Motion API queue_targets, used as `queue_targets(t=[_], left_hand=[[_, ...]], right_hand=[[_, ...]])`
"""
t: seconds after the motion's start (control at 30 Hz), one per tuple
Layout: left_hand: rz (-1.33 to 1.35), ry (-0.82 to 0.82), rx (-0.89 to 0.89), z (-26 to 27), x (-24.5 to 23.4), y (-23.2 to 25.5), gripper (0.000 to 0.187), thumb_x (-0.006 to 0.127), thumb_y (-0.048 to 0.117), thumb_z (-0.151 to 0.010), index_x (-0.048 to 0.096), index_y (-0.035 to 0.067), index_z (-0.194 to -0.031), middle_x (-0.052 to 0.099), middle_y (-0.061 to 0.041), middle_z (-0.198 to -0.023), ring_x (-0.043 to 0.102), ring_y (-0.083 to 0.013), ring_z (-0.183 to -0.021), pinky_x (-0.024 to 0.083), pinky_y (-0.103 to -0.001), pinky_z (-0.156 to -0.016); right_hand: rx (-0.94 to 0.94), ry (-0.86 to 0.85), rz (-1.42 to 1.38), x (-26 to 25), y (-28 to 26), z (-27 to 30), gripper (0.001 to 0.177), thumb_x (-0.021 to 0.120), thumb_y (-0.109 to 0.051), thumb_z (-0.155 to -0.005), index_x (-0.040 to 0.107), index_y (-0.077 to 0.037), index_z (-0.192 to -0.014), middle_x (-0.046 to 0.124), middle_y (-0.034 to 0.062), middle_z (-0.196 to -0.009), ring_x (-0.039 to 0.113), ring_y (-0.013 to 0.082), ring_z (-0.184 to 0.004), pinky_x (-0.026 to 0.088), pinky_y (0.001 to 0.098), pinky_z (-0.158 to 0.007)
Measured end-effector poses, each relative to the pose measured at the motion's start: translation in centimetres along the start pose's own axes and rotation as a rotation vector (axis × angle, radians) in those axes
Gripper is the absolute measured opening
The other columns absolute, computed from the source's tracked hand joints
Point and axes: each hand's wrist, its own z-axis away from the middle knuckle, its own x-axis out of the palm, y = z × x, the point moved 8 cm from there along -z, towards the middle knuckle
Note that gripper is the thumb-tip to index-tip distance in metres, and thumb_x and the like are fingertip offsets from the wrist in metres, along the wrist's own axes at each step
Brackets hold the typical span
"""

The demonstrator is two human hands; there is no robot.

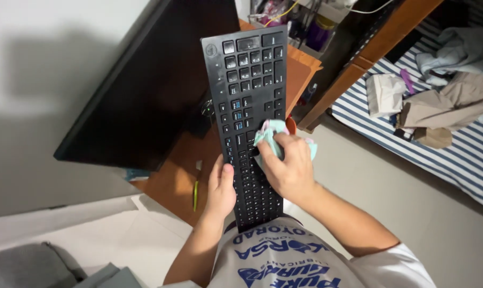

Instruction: Cleaning a computer keyboard using a cloth.

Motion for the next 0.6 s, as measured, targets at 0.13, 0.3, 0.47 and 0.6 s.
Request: queue_targets(t=[0.13,0.3,0.47,0.6], left_hand=[[0.03,-0.008,-0.067,0.2,-0.8,-0.5,0.048,0.051,0.035,-0.11,0.054,-0.002,-0.14,0.065,-0.006,-0.125,0.059,-0.0141,-0.111,0.047,-0.029,-0.101],[-0.015,-0.059,-0.018,0.0,-1.4,1.2,0.044,0.048,0.034,-0.112,0.056,-0.002,-0.137,0.066,-0.007,-0.125,0.061,-0.0148,-0.114,0.047,-0.029,-0.103],[0.004,-0.114,-0.044,0.2,-1.2,0.6,0.049,0.049,0.038,-0.11,0.056,-0.002,-0.138,0.066,-0.007,-0.125,0.061,-0.0149,-0.113,0.047,-0.03,-0.103],[-0.003,-0.078,-0.032,-0.2,-2.2,-0.4,0.056,0.052,0.044,-0.109,0.055,-0.003,-0.138,0.066,-0.007,-0.127,0.061,-0.0155,-0.114,0.048,-0.031,-0.103]], right_hand=[[-0.018,0.017,0.07,-0.7,-1.5,-1.2,0.05,0.08,-0.004,-0.075,0.068,-0.005,-0.124,0.057,0.0184,-0.118,0.058,0.0372,-0.101,0.047,0.0455,-0.084],[-0.04,0.002,0.128,0.3,-2.8,0.5,0.048,0.08,-0.006,-0.077,0.069,-0.003,-0.124,0.058,0.019,-0.12,0.059,0.0358,-0.099,0.048,0.0443,-0.083],[0.026,0.053,0.199,-1.1,-1.7,-0.4,0.047,0.081,-0.006,-0.076,0.069,-0.002,-0.122,0.057,0.0186,-0.118,0.058,0.0365,-0.098,0.047,0.0456,-0.082],[0.035,0.053,0.225,-0.8,-2.6,0.7,0.048,0.079,-0.004,-0.073,0.07,-0.003,-0.12,0.058,0.0183,-0.118,0.058,0.0366,-0.098,0.047,0.0455,-0.082]])
